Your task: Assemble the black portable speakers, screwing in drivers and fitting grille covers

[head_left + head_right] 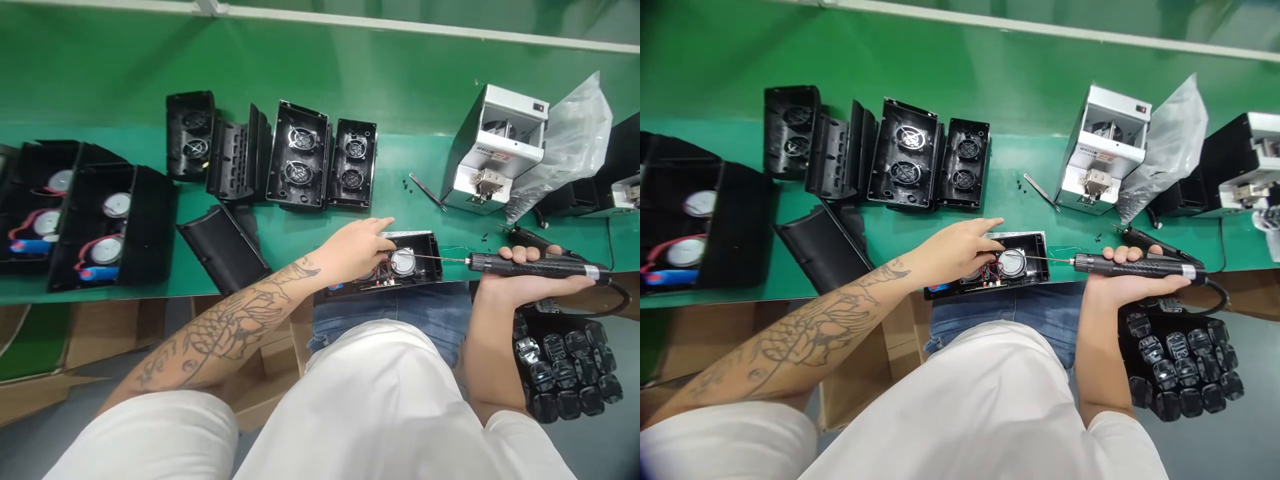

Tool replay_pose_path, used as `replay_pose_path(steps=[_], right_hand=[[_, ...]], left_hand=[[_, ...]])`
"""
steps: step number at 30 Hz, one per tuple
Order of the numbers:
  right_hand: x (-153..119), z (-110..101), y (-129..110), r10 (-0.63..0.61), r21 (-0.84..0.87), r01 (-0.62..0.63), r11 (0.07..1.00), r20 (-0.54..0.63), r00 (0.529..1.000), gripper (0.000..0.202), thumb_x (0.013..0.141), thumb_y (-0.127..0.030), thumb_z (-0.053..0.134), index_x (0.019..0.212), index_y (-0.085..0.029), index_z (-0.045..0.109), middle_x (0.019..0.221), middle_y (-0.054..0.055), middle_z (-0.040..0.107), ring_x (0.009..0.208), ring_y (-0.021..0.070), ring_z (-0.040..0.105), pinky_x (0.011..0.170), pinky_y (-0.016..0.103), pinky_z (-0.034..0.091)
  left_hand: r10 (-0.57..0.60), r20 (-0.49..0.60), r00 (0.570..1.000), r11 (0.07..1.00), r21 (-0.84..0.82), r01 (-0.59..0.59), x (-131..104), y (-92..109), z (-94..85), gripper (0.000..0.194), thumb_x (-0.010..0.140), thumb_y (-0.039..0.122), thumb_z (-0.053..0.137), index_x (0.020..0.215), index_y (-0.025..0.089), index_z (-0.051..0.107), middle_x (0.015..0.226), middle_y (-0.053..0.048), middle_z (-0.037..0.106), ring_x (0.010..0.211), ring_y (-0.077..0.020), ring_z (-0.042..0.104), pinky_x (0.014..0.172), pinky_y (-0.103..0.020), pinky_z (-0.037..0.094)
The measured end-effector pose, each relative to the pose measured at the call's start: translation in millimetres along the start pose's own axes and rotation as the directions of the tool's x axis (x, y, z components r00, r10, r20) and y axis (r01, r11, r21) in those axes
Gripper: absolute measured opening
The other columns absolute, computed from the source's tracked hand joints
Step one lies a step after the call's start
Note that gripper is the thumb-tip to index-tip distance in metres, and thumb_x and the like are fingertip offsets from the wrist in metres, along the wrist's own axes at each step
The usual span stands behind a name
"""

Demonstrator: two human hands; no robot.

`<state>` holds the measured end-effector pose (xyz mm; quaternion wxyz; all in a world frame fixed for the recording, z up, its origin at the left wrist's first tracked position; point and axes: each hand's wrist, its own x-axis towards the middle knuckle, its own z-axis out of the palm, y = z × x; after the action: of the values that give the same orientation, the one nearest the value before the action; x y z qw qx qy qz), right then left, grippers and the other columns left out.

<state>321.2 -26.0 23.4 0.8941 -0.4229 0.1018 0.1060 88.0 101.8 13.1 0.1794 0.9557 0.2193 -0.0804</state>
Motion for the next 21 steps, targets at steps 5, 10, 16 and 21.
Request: replay_pose_path(steps=[5, 10, 16, 21], right_hand=[[12.3, -14.9, 10.7, 0.119, 0.070, -0.115, 0.991, -0.056, 0.991, 0.079, 0.131, -0.074, 0.002, 0.111, -0.010, 0.043, 0.076, 0.000, 0.026, 0.057, 0.0064, 0.031, 0.053, 0.013, 0.028], [33.3, -27.3, 11.8, 0.204, 0.136, -0.188, 0.973, -0.115, 0.972, 0.078, 0.132, -0.075, 0.018, 0.106, -0.007, 0.047, 0.076, 0.000, 0.027, 0.060, 0.0058, 0.029, 0.056, 0.011, 0.030], [52.0, -32.9, 9.8, 0.286, 0.209, -0.255, 0.944, -0.136, 0.948, 0.077, 0.133, -0.073, 0.025, 0.098, -0.008, 0.046, 0.074, 0.000, 0.024, 0.060, 0.0062, 0.028, 0.058, 0.012, 0.028], [57.5, -31.2, 11.0, 0.304, 0.211, -0.279, 0.937, -0.098, 0.948, 0.081, 0.131, -0.078, 0.022, 0.098, -0.008, 0.046, 0.073, 0.000, 0.026, 0.060, 0.0063, 0.027, 0.057, 0.012, 0.025]], left_hand=[[0.133, -0.079, 0.988, 0.989, 0.078, -0.127, 6.7, -6.6, 12.9, 0.028, 0.110, 0.023, 0.060, 0.114, 0.017, 0.087, 0.173, -0.022, 0.053, 0.145, -0.0363, 0.068, 0.114, -0.053, 0.061], [0.275, -0.157, 0.948, 0.957, 0.141, -0.254, 9.6, -15.8, 20.8, 0.023, 0.108, 0.017, 0.063, 0.102, 0.014, 0.086, 0.166, -0.023, 0.060, 0.128, -0.0317, 0.078, 0.104, -0.046, 0.065], [0.398, -0.201, 0.895, 0.913, 0.181, -0.365, 13.9, -22.3, 24.9, 0.019, 0.092, -0.001, 0.072, 0.084, 0.016, 0.078, 0.157, -0.013, 0.071, 0.117, -0.0250, 0.079, 0.101, -0.038, 0.065], [0.445, -0.397, 0.803, 0.894, 0.140, -0.426, 12.1, -24.9, 28.7, 0.024, 0.100, 0.007, 0.063, 0.082, 0.015, 0.075, 0.139, -0.016, 0.081, 0.104, -0.0252, 0.082, 0.090, -0.039, 0.069]])
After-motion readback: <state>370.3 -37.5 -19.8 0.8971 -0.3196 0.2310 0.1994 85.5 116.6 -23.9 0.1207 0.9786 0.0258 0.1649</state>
